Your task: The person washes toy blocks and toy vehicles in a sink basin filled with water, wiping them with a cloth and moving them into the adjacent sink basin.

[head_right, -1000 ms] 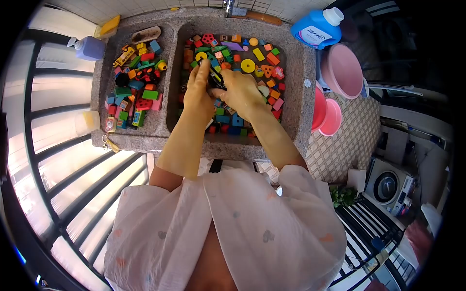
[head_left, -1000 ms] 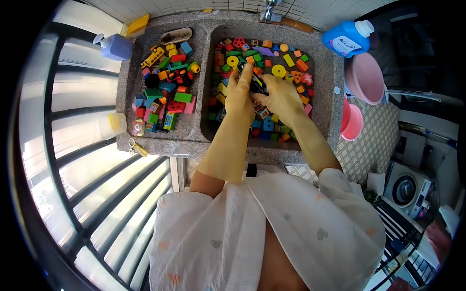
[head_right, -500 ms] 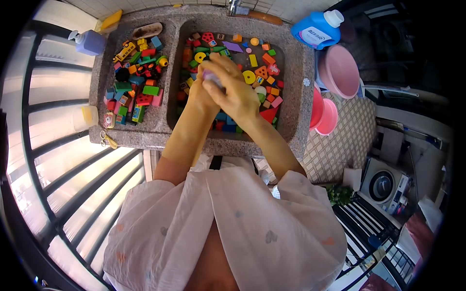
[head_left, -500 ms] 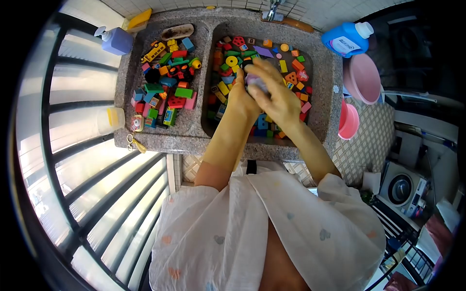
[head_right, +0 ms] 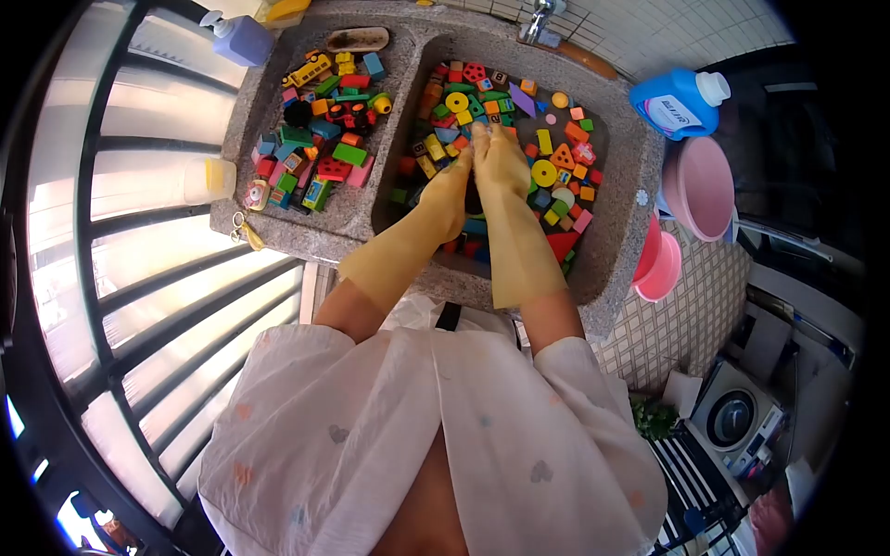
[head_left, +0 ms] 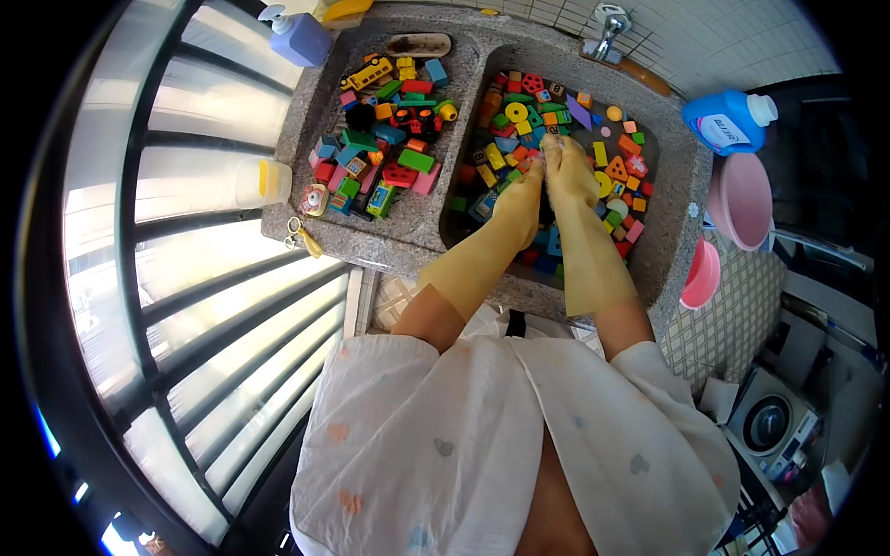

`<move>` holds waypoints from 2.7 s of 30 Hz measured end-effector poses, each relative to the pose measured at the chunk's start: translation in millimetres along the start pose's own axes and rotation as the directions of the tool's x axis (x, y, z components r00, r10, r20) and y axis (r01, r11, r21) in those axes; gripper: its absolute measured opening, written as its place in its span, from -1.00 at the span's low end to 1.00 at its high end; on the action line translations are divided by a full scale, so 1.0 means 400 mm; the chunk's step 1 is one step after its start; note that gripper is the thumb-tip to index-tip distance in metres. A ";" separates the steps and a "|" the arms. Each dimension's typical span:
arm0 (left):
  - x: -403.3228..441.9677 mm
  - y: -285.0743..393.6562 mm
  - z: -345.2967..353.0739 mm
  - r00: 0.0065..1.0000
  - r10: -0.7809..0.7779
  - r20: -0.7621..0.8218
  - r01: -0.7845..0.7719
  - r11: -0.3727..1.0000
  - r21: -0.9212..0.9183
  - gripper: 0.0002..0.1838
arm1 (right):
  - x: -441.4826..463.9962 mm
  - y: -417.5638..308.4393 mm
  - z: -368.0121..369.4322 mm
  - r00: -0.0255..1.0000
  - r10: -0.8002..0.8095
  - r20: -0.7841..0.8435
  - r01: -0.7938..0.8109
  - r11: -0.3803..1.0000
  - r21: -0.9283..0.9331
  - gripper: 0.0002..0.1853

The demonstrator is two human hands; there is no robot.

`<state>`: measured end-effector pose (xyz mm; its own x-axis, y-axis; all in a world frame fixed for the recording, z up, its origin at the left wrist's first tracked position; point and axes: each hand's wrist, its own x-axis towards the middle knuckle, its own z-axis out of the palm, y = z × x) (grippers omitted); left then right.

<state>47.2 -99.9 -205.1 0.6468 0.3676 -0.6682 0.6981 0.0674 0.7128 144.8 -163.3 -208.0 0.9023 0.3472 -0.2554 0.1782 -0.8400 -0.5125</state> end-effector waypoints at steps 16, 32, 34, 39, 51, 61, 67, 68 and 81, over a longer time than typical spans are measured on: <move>0.003 0.090 -0.414 0.677 0.573 -0.462 -0.086 0.684 0.724 -0.46 | -0.060 0.482 -0.027 0.966 0.226 0.125 -0.175 0.928 -0.328 -0.15; 0.263 0.024 -0.071 0.832 0.545 0.100 -0.433 0.526 0.732 -0.64 | -0.055 0.532 -0.047 0.801 0.261 0.539 -0.587 0.515 0.624 -0.57; 0.336 0.001 0.028 0.916 0.370 0.155 -0.350 0.551 0.758 -0.64 | -0.082 0.492 -0.116 0.808 0.300 0.507 -0.556 0.675 0.486 -0.49; 0.380 -0.123 0.209 0.854 0.354 0.382 -0.490 0.300 0.818 -0.62 | -0.135 0.545 -0.097 0.851 0.487 0.199 -0.498 0.623 0.603 -0.43; 0.176 -0.179 0.146 0.985 -0.166 -0.042 0.161 0.982 -0.098 -0.54 | -0.003 0.299 -0.164 0.971 -0.119 0.206 0.117 0.993 0.020 -0.64; 0.096 -0.142 -0.025 0.913 -0.367 0.179 0.395 0.682 -0.616 -0.62 | 0.257 0.208 0.171 0.947 -0.044 0.318 0.068 0.995 -0.066 -0.59; 0.089 -0.124 -0.010 0.950 -0.102 0.295 0.283 0.677 -0.679 -0.49 | 0.179 0.228 0.062 0.907 -0.112 0.405 0.189 0.970 -0.155 -0.74; 0.091 -0.120 -0.001 0.945 -0.107 0.309 0.288 0.724 -0.627 -0.54 | 0.158 0.243 0.055 0.919 -0.150 0.365 0.216 0.965 -0.147 -0.75; 0.093 -0.065 0.132 0.939 -0.227 0.257 0.341 0.692 -0.636 -0.75 | -0.090 0.646 -0.491 0.911 0.386 0.146 -0.389 0.921 -0.010 -0.40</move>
<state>69.2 -136.9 -259.6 0.5284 0.0913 -0.8441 0.5083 0.7623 0.4007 235.5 -474.9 -170.2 0.8332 0.0525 -0.5504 -0.1831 -0.9131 -0.3644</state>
